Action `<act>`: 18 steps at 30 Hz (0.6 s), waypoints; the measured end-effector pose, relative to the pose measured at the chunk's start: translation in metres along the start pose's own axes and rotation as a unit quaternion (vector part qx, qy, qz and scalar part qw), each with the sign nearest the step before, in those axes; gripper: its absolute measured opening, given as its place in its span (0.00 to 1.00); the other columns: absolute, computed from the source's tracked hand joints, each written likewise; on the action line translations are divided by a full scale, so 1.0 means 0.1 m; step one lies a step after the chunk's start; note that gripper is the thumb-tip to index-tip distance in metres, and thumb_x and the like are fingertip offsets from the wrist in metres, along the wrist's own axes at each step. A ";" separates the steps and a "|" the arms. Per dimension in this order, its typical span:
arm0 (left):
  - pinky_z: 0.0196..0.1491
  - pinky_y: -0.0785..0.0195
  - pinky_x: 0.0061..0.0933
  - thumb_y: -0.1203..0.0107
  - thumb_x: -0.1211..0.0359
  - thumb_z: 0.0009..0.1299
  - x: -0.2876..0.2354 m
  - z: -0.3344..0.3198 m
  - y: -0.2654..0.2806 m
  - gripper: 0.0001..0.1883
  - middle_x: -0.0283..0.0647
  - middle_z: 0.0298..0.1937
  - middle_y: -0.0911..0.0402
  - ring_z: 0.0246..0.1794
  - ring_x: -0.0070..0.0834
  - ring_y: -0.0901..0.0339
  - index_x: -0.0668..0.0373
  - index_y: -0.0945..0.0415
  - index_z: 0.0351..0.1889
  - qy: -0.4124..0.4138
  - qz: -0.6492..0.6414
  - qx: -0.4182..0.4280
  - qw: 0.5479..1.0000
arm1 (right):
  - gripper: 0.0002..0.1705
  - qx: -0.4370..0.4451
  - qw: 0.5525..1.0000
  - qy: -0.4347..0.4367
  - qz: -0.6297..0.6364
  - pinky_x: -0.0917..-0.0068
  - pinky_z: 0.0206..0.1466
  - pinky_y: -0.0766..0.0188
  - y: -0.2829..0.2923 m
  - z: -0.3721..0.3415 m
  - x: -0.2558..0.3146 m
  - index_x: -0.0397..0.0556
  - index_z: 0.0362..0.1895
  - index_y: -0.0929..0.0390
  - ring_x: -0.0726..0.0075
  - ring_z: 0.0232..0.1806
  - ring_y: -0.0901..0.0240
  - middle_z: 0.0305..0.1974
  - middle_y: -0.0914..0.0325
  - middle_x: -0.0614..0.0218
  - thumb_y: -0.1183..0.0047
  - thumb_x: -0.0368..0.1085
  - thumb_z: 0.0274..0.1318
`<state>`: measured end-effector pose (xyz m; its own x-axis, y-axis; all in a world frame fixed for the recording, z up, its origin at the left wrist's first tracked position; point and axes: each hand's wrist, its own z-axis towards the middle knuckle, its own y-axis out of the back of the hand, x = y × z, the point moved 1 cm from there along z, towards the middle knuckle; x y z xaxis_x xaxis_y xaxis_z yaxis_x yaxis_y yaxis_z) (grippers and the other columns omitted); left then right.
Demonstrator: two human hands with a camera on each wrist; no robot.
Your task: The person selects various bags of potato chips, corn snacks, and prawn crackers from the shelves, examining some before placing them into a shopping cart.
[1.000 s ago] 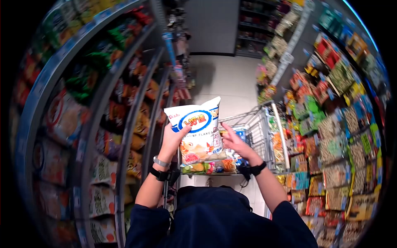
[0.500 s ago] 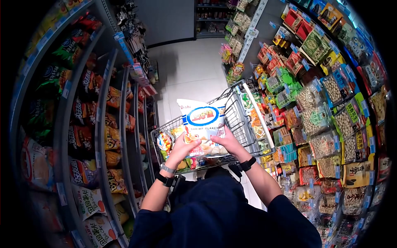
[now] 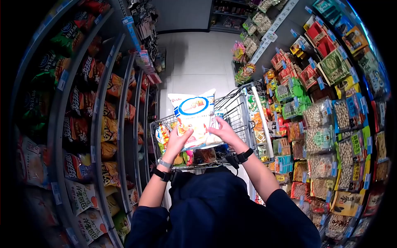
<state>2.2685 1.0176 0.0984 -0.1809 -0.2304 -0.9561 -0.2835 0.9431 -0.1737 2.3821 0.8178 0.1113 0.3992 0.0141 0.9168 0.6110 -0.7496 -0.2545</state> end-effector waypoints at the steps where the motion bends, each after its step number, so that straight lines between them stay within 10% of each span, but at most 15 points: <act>1: 0.47 0.25 0.23 0.40 0.63 0.72 0.02 0.03 0.03 0.22 0.36 0.47 0.19 0.45 0.23 0.21 0.65 0.30 0.60 0.010 0.018 -0.020 1.000 | 0.30 -0.043 0.999 0.009 -0.008 0.74 0.55 0.24 0.06 0.06 0.02 0.39 0.64 0.34 0.71 0.52 0.22 0.53 0.20 0.61 0.38 0.31 0.59; 5: 0.48 0.26 0.25 0.46 0.57 0.76 -0.17 0.05 0.29 0.23 0.37 0.56 0.26 0.52 0.21 0.24 0.59 0.31 0.62 0.015 0.035 -0.062 0.997 | 0.23 -0.126 0.982 0.139 -0.014 0.74 0.54 0.25 0.46 0.32 0.15 0.39 0.60 0.31 0.72 0.50 0.22 0.52 0.20 0.61 0.42 0.31 0.62; 18: 0.45 0.32 0.19 0.46 0.66 0.76 -0.04 -0.69 0.71 0.15 0.32 0.52 0.24 0.50 0.19 0.24 0.59 0.29 0.58 0.108 0.009 -0.171 0.979 | 0.26 -0.083 0.993 -0.083 -0.029 0.73 0.57 0.28 1.14 1.00 -1.60 0.41 0.61 0.28 0.73 0.53 0.24 0.53 0.20 0.64 0.39 0.36 0.61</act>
<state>2.1845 1.0688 0.1059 -0.3737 -0.2945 -0.8796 -0.5709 0.8204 -0.0322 2.4568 0.7962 -0.0952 0.4821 0.1600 0.8614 0.5215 -0.8424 -0.1354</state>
